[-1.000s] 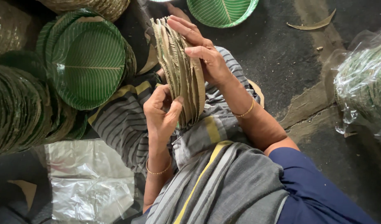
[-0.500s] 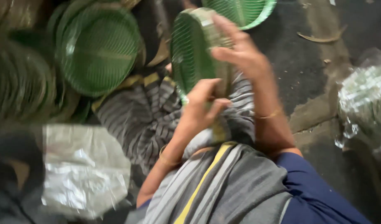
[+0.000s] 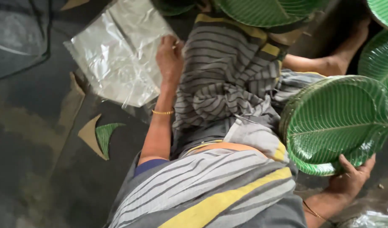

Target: The person sorts and stacks leaf plates, checking them by hand and placing them into a plastic bag.

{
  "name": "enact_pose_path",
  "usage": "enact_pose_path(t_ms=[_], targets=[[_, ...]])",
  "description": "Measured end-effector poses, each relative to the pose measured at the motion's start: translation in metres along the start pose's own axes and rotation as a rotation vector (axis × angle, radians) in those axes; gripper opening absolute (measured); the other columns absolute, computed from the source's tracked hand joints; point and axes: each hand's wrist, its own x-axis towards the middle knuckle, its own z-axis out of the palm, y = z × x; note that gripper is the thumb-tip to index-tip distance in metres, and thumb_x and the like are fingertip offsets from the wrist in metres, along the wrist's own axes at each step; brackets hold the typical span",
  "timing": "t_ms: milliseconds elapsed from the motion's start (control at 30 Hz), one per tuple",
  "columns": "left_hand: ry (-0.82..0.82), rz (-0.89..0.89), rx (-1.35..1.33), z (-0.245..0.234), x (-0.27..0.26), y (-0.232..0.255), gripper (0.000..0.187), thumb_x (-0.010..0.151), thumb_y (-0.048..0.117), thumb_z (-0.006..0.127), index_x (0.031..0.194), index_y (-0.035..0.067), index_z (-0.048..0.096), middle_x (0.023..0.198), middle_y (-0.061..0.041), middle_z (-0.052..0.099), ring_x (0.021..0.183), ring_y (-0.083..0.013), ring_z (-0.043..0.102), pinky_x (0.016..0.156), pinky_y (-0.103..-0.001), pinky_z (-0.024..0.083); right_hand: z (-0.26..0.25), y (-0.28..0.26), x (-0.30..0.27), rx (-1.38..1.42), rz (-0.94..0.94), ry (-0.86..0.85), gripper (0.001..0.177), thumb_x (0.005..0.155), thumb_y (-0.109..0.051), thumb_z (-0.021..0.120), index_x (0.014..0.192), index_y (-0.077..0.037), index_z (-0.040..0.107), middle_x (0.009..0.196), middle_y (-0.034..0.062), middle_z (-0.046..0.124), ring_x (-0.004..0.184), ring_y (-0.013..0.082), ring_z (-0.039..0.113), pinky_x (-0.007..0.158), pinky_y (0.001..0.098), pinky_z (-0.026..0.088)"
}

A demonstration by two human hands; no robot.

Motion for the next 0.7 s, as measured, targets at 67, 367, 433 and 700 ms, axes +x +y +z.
enact_pose_path(t_ms=[67, 367, 433, 700], targets=[[0.052, -0.066, 0.23, 0.004, -0.012, -0.055, 0.018, 0.085, 0.007, 0.076, 0.098, 0.003, 0.065, 0.101, -0.017, 0.066, 0.092, -0.0409, 0.063, 0.075, -0.048, 0.049, -0.03, 0.01, 0.012, -0.017, 0.016, 0.003, 0.085, 0.088, 0.01, 0.07, 0.166, -0.007, 0.04, 0.153, 0.0126, 0.057, 0.136, 0.0287, 0.058, 0.113, 0.0405, 0.052], [0.365, 0.3, 0.572, -0.061, -0.027, 0.029, 0.049, 0.071, 0.017, 0.079, 0.117, 0.006, 0.065, 0.117, -0.014, 0.059, 0.108, -0.0343, 0.058, 0.092, -0.051, 0.044, 0.007, -0.032, 0.033, -1.236, -0.235, 0.293, 0.031, 0.102, -0.024, 0.08, 0.119, 0.0, 0.071, 0.109, 0.0162, 0.075, 0.081, 0.0302, 0.066, 0.072, 0.0416, 0.053], [0.407, 0.015, 0.809, -0.066, -0.025, 0.008, 0.061, 0.058, 0.012, 0.074, 0.118, -0.001, 0.068, 0.117, -0.021, 0.063, 0.106, -0.0364, 0.059, 0.084, -0.046, 0.043, 0.009, -0.028, 0.047, -1.302, -0.397, 0.265, 0.033, 0.097, -0.016, 0.084, 0.119, 0.005, 0.072, 0.106, 0.0163, 0.075, 0.079, 0.028, 0.066, 0.069, 0.0396, 0.055], [0.219, -0.189, -0.646, -0.097, -0.008, -0.009, 0.018, 0.098, -0.017, 0.062, 0.102, -0.001, 0.068, 0.095, -0.007, 0.066, 0.081, -0.0128, 0.06, 0.075, -0.028, 0.051, 0.27, -0.127, -0.013, -0.554, -0.304, -0.392, 0.03, 0.097, 0.0, 0.074, 0.127, 0.004, 0.068, 0.136, 0.0143, 0.063, 0.119, 0.0223, 0.067, 0.103, 0.0291, 0.056]])
